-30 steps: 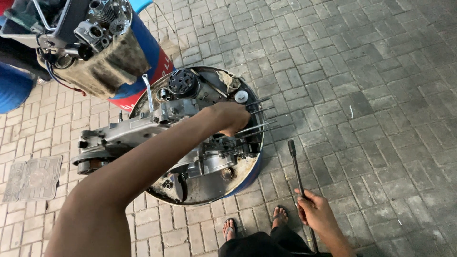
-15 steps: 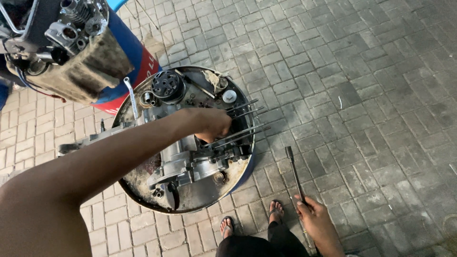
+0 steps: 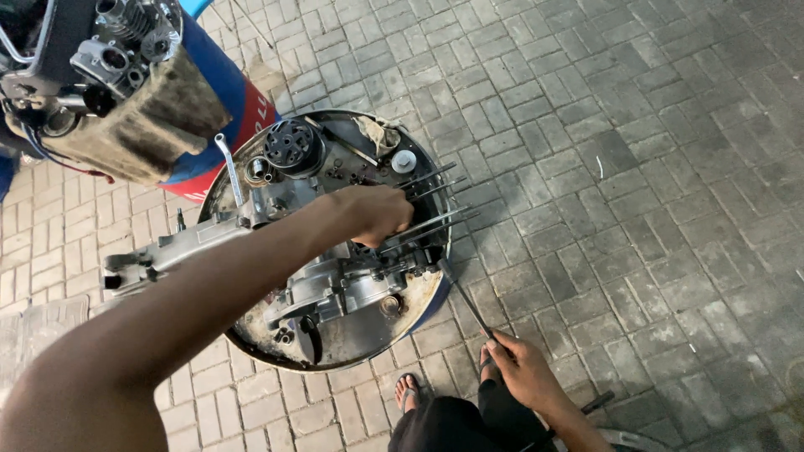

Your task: Loosening and removing internal components of a disassembled engine block using a wrench and a metal rod.

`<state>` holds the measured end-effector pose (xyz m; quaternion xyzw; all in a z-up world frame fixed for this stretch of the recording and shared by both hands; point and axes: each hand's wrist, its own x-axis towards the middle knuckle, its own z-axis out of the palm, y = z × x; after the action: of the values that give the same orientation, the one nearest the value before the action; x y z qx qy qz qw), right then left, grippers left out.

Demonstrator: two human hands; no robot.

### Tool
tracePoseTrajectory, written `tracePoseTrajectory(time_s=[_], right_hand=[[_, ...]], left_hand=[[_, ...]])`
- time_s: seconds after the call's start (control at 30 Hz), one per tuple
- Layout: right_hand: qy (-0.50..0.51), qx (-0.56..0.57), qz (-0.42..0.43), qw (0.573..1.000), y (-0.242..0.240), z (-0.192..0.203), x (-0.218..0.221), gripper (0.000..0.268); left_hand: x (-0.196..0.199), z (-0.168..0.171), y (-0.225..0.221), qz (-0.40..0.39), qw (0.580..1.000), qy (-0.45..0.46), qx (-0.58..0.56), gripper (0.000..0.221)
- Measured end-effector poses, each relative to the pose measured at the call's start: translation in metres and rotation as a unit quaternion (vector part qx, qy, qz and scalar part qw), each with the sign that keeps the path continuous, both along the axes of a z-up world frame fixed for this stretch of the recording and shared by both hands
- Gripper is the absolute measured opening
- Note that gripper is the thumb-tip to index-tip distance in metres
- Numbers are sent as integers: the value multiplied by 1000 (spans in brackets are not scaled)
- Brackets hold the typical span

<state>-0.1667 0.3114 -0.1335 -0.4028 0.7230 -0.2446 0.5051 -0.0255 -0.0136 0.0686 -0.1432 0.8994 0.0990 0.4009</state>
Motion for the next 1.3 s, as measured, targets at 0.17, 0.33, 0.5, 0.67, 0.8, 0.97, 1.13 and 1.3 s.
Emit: tracePoseTrajectory(time_s=[0.17,0.33,0.5,0.67,0.8,0.97,1.13,1.3], right_hand=[[-104,27,-85,991,7,0,34,53],[-141,28,-171,975,14,9,69,49],[-231,24,-196,953,6,24,93,49],[-279,30,-257,925,11,20,101,43],[-289,72,-278,913,9,27,92,43],[-372,78,-294,877,7,13,83,41],[-577,103,-264,767,8,-13,75,48],[-286,23,-270,919,7,-8,90,37]], left_hand=[[0,19,10,53,998,18,21,18],[4,28,15,67,997,15,21,18],[4,27,16,29,999,17,-5,51],[3,26,17,34,999,17,-14,52],[-4,10,8,31,999,11,-15,53],[-3,12,4,21,1000,17,-14,14],[-4,16,7,25,1000,12,-8,17],[-8,13,8,20,1000,0,-24,8]])
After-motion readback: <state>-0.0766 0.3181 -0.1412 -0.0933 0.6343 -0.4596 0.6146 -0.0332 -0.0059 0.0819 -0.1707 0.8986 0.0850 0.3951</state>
